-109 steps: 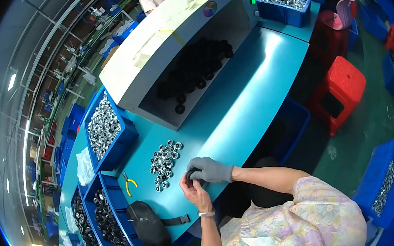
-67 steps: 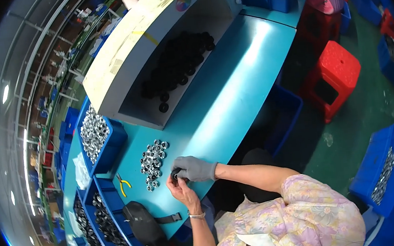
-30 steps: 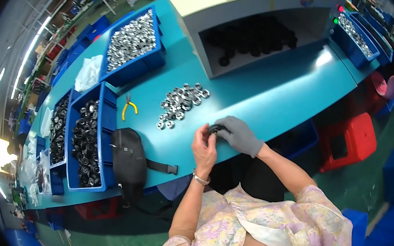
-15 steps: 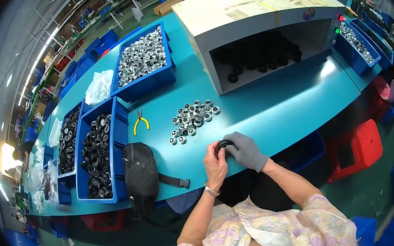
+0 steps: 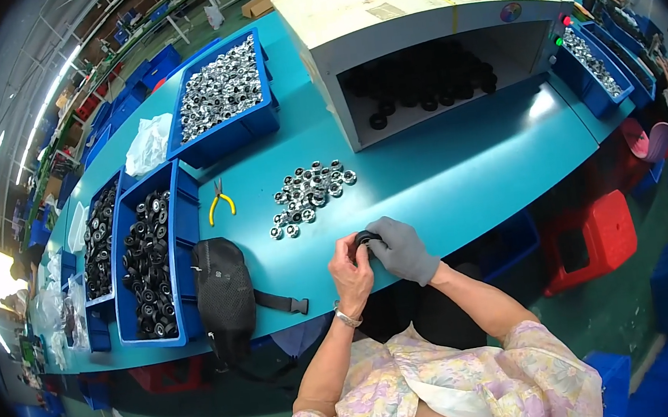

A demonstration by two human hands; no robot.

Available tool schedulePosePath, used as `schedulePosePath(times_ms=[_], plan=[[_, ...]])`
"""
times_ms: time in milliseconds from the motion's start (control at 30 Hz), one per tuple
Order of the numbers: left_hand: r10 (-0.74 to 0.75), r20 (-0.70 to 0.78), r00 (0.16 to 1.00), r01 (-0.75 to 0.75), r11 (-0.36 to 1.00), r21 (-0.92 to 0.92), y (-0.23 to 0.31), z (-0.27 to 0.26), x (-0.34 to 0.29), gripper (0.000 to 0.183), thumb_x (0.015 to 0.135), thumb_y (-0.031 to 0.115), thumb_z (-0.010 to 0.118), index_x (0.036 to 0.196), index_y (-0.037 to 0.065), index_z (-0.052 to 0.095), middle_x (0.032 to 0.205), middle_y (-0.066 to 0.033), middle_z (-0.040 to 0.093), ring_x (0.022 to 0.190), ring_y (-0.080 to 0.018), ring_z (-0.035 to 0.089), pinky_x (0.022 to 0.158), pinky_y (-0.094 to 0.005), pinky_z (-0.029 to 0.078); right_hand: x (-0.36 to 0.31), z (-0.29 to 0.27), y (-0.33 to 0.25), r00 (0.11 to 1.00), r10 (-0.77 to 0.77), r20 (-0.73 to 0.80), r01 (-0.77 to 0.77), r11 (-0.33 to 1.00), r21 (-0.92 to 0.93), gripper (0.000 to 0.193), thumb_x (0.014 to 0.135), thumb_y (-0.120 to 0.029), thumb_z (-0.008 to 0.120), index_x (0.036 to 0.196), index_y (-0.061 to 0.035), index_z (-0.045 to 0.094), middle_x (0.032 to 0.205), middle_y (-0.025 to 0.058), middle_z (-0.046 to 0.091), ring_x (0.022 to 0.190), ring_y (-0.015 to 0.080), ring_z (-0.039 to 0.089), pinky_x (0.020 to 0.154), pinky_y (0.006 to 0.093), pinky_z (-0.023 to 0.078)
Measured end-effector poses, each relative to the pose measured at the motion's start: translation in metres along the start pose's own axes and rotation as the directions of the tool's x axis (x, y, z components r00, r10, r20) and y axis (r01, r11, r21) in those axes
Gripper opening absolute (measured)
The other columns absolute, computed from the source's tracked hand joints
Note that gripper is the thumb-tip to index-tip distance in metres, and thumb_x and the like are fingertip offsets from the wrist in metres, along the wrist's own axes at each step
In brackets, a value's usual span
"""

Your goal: Assembling small mechanical components by hand at a factory workbench.

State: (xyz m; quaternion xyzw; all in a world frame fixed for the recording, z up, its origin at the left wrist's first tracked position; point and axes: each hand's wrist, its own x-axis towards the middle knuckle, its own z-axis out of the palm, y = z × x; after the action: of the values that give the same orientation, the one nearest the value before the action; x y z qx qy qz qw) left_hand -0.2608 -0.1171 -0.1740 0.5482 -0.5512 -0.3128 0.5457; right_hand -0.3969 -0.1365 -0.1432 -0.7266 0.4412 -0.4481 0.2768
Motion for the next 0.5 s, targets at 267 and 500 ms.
schedulePosePath(times_ms=[267,500], plan=[[-0.042,0.023,0.999,0.043,0.999,-0.029,-0.001,-0.008,-0.009,0.019,0.094,0.006,0.054,0.110,-0.004,0.058,0.092,-0.0135,0.066,0.077,-0.0199,0.062,0.070,-0.0307,0.049,-0.007,0.005,0.002,0.998,-0.043,-0.054,0.049,0.991,0.122,0.015,0.085,-0.011,0.062,0.098,-0.0025,0.061,0.087,0.0158,0.061,0.075,0.0337,0.061,0.067,0.0385,0.048],[0.046,0.034,0.998,-0.049,0.997,0.066,0.003,-0.004,-0.007,0.017,0.094,0.008,0.054,0.106,-0.003,0.056,0.084,-0.0120,0.065,0.070,-0.0197,0.061,0.064,-0.0315,0.048,-0.006,0.004,0.005,0.999,-0.012,-0.034,0.016,0.993,0.116,0.013,0.085,-0.009,0.061,0.096,-0.0021,0.060,0.084,0.0149,0.060,0.073,0.0327,0.060,0.065,0.0386,0.047]])
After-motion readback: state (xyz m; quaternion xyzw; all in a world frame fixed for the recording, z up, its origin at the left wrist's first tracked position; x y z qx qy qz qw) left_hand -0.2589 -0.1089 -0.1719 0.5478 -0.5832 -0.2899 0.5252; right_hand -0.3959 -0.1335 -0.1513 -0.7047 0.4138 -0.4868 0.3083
